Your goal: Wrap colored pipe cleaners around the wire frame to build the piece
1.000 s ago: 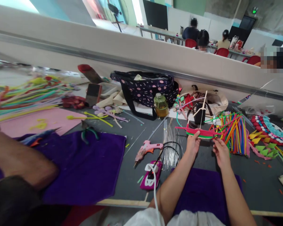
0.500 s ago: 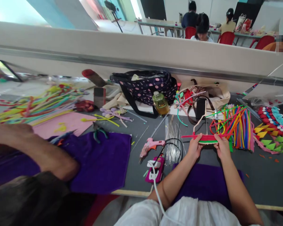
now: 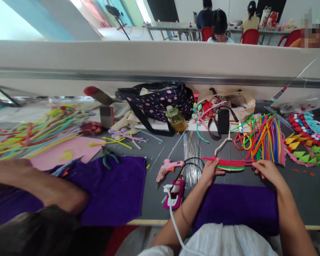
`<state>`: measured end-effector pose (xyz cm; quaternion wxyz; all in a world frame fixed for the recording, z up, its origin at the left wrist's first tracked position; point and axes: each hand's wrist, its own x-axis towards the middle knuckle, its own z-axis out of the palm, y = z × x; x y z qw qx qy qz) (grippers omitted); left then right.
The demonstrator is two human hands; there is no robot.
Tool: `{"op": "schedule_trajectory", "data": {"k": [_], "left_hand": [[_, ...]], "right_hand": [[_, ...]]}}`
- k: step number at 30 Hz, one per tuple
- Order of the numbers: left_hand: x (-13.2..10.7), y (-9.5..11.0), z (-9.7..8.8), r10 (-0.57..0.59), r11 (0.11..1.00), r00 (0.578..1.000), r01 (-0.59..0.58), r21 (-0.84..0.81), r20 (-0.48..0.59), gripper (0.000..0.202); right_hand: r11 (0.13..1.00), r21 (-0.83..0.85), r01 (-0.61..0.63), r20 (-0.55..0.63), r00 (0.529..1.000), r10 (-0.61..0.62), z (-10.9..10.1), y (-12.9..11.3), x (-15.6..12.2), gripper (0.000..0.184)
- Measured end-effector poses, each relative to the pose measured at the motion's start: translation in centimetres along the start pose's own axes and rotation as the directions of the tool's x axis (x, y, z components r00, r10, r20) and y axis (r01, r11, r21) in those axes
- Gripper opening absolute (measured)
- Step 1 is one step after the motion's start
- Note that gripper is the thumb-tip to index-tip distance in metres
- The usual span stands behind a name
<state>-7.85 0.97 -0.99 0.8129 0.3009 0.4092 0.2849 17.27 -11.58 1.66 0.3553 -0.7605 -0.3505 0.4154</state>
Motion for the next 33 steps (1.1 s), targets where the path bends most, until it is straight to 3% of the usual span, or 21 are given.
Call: {"op": "schedule_trajectory", "data": {"k": [2,6,8,11,13,14,16,19,21,25,29,33], "left_hand": [[-0.1,-0.1,0.0,-0.006,1.000,1.000,0.006,-0.021,-0.004,0.037],[-0.5,-0.2,0.2,0.023,0.998,0.999,-0.025,-0.059,-0.033,0.036],[-0.9,-0.2,0.3,0.041,0.997,0.999,-0.043,-0.060,-0.028,0.037],[-1.9,0.0,0.3,0.071,0.995,0.997,-0.073,-0.066,-0.031,0.038],[-2.5,0.1,0.3,0.096,0.992,0.994,-0.100,-0.080,-0.052,0.038],[-2.8,0.1,0.2,0.108,0.990,0.992,-0.114,-0.088,-0.062,0.038],[-3.2,0.2,0.0,0.134,0.985,0.988,-0.142,-0.101,-0.079,0.039],[-3.4,0.3,-0.5,0.161,0.978,0.981,-0.173,-0.120,-0.104,0.040],[-3.2,0.4,-0.8,0.163,0.975,0.979,-0.178,-0.134,-0.120,0.038],[-2.6,0.3,-0.9,0.157,0.973,0.979,-0.176,-0.149,-0.131,0.036],[-1.7,-0.2,-0.1,0.171,0.973,0.980,-0.184,-0.142,-0.104,0.039],[-0.3,-0.9,1.2,0.132,0.985,0.989,-0.139,-0.106,-0.069,0.039]], "right_hand": [[0.989,-0.100,0.107,-0.120,0.986,-0.118,-1.9,-0.6,1.0,0.033],[0.897,-0.346,0.275,-0.319,0.865,-0.388,-3.0,-3.6,5.5,0.033],[0.819,-0.493,0.294,-0.293,0.830,-0.475,-2.8,-5.7,8.6,0.040],[0.600,-0.716,0.357,-0.143,0.767,-0.626,-2.6,-8.3,13.2,0.052],[0.497,-0.795,0.348,-0.042,0.785,-0.617,-2.8,-9.2,15.6,0.059],[0.470,-0.824,0.316,0.002,0.831,-0.556,-3.0,-9.4,16.5,0.061],[0.431,-0.853,0.293,0.088,0.896,-0.435,-3.7,-9.1,17.5,0.057],[0.409,-0.856,0.316,0.157,0.913,-0.377,-5.3,-7.4,17.1,0.034],[0.393,-0.856,0.335,0.188,0.911,-0.367,-6.7,-5.9,16.1,0.028],[0.296,-0.827,0.479,0.329,0.838,-0.435,-10.2,-2.9,14.6,0.034],[0.370,-0.804,0.466,0.264,0.837,-0.480,-13.2,-0.8,14.8,0.036],[0.482,-0.769,0.419,0.131,0.842,-0.523,-14.1,-0.3,14.9,0.037]]}}
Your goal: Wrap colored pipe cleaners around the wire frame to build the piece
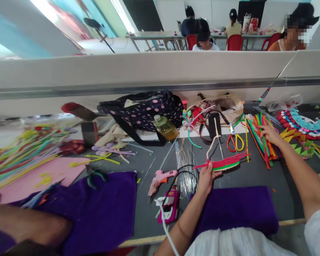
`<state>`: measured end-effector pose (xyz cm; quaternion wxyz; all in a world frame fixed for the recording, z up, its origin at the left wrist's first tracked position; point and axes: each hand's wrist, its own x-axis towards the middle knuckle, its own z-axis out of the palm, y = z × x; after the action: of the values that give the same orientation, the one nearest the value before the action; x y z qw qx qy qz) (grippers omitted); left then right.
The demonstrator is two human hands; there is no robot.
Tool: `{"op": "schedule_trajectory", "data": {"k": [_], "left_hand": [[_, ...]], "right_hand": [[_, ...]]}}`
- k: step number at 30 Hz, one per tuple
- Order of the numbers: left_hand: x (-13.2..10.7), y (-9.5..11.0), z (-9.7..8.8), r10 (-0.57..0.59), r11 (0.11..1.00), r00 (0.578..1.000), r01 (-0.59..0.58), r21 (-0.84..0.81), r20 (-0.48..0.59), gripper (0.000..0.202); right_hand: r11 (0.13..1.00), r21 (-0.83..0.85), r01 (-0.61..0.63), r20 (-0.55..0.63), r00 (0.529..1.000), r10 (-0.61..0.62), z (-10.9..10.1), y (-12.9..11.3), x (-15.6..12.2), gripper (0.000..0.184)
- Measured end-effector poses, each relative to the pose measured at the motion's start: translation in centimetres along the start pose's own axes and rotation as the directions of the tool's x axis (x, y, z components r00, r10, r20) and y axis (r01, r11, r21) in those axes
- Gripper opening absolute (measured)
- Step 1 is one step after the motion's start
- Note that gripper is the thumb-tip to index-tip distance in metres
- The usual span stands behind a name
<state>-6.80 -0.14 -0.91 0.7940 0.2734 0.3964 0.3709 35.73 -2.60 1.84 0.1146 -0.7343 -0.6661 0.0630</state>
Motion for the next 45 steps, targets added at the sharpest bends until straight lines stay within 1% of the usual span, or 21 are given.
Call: {"op": "schedule_trajectory", "data": {"k": [2,4,7,9,11,12,14,17,18,21,24,26,27,29,31,32,34,36,40,42,45], "left_hand": [[0.6,-0.5,0.4,-0.024,1.000,1.000,0.024,0.019,-0.001,0.038],[1.1,-0.9,0.6,-0.050,0.998,0.999,0.050,0.032,-0.007,0.036],[1.6,-1.0,0.4,-0.078,0.996,0.996,0.079,0.032,-0.038,0.033],[1.7,-0.8,0.2,-0.078,0.997,0.996,0.079,0.024,-0.047,0.029],[1.7,-0.5,-0.1,-0.059,0.998,0.998,0.059,0.008,-0.039,0.025],[1.7,-0.4,-0.2,-0.047,0.999,0.998,0.047,-0.001,-0.032,0.025],[1.7,-0.3,-0.4,-0.029,1.000,0.999,0.029,-0.010,-0.025,0.027],[2.0,-0.4,-0.4,-0.016,1.000,0.999,0.015,-0.021,-0.029,0.028],[2.1,-0.5,-0.3,-0.009,1.000,0.999,0.008,-0.027,-0.033,0.028],[2.2,-0.6,0.1,0.008,0.999,0.999,-0.009,-0.047,-0.038,0.029],[2.0,-0.4,0.2,-0.017,0.999,1.000,0.016,-0.048,-0.021,0.031],[1.6,-0.2,0.0,-0.030,0.999,1.000,0.030,-0.023,-0.007,0.034],[1.3,-0.1,-0.1,-0.031,0.999,1.000,0.031,-0.004,-0.002,0.036],[0.6,0.2,-0.4,-0.030,0.999,1.000,0.029,0.042,0.010,0.040],[-0.1,0.5,-0.6,-0.026,0.997,0.999,0.024,0.073,0.027,0.042],[-0.5,0.7,-0.6,-0.026,0.996,0.999,0.022,0.089,0.039,0.042],[-1.1,0.9,-0.6,-0.024,0.993,0.998,0.016,0.117,0.065,0.041],[-1.5,1.0,-0.3,-0.022,0.991,0.996,0.010,0.135,0.089,0.039],[-1.4,1.0,0.3,-0.053,0.981,0.991,0.029,0.193,0.120,0.041],[-1.1,0.9,0.6,-0.055,0.973,0.995,0.034,0.227,0.087,0.042],[-0.8,0.6,0.7,-0.039,0.979,0.999,0.036,0.199,0.013,0.045]], "right_hand": [[0.999,0.032,-0.014,-0.072,0.997,0.016,0.0,-0.7,-0.4,0.038],[0.999,0.039,0.010,-0.150,0.989,-0.004,0.0,-2.0,-1.3,0.038],[0.999,0.039,0.008,-0.302,0.953,0.004,0.4,-4.0,-3.8,0.035],[0.996,0.025,-0.083,-0.397,0.914,0.086,1.2,-5.1,-5.9,0.033],[0.972,0.002,-0.235,-0.474,0.856,0.208,2.4,-6.1,-7.8,0.040],[0.957,-0.010,-0.290,-0.478,0.842,0.251,3.2,-6.6,-8.5,0.046],[0.941,-0.033,-0.338,-0.454,0.844,0.287,4.7,-7.5,-9.2,0.053],[0.938,-0.104,-0.331,-0.344,0.897,0.278,6.5,-8.7,-8.0,0.053],[0.934,-0.117,-0.337,-0.332,0.900,0.283,6.8,-9.0,-7.3,0.051],[0.927,-0.111,-0.357,-0.324,0.895,0.306,6.9,-9.4,-5.2,0.045],[0.938,-0.061,-0.340,-0.355,0.886,0.298,6.4,-9.4,-4.9,0.042],[0.942,0.007,-0.335,-0.437,0.846,0.304,6.0,-9.5,-5.8,0.039],[0.940,0.054,-0.338,-0.496,0.808,0.319,5.8,-9.7,-6.4,0.038],[0.928,0.155,-0.339,-0.604,0.711,0.361,5.4,-10.0,-7.8,0.036],[0.909,0.231,-0.348,-0.667,0.623,0.408,4.8,-10.4,-8.8,0.035],[0.899,0.255,-0.355,-0.681,0.594,0.428,4.5,-10.6,-9.1,0.035],[0.883,0.285,-0.373,-0.679,0.571,0.461,4.0,-10.9,-9.3,0.033],[0.867,0.306,-0.393,-0.654,0.575,0.491,3.7,-11.2,-9.0,0.032],[0.845,0.309,-0.437,-0.574,0.622,0.532,3.9,-11.5,-7.6,0.030],[0.846,0.253,-0.469,-0.526,0.667,0.527,4.2,-11.7,-6.8,0.028],[0.846,0.096,-0.525,-0.434,0.742,0.511,4.5,-12.0,-5.5,0.025]]}}
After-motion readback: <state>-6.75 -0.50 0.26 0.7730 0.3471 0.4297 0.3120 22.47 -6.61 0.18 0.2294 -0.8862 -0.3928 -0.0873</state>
